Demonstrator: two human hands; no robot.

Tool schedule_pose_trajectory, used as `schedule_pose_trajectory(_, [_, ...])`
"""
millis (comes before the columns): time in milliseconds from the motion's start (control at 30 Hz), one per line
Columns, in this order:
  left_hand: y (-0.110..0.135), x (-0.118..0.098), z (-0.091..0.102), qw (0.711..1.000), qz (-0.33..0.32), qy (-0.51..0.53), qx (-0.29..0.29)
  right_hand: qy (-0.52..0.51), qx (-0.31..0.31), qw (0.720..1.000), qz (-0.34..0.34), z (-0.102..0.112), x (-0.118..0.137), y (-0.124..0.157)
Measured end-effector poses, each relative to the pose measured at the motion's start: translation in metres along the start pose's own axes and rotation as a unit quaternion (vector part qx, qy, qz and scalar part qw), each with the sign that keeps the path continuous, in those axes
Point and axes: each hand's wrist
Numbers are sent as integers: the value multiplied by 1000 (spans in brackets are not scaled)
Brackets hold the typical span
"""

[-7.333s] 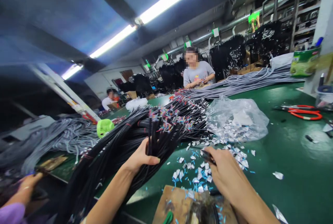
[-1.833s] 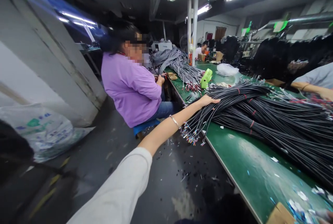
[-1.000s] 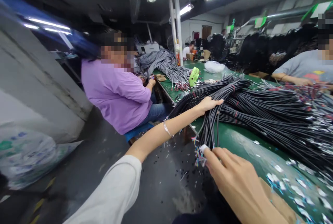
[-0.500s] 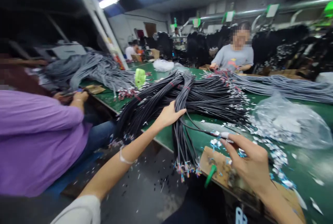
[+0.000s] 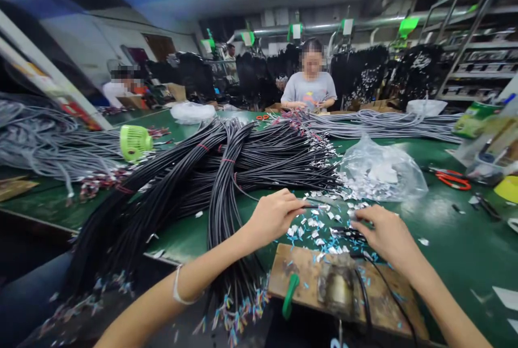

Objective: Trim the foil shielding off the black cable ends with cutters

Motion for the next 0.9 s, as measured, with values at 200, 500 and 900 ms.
schedule_pose_trajectory(200, [-31,4,-1,994,-42,97,-10,23,76,996,31,-19,-24,17])
schedule_pose_trajectory(500, [-28,10,-18,967,-12,254,-2,-52,-16,996,-77,-21,-18,-12])
schedule_pose_trajectory(900, [-13,5,-17,956,78,260,-114,-162,-45,978,-120,-35,69,-41])
Point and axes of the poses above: each hand's wrist, its own y-axis away from the middle knuckle, its own z-axis out of the back of the hand, x = y × z
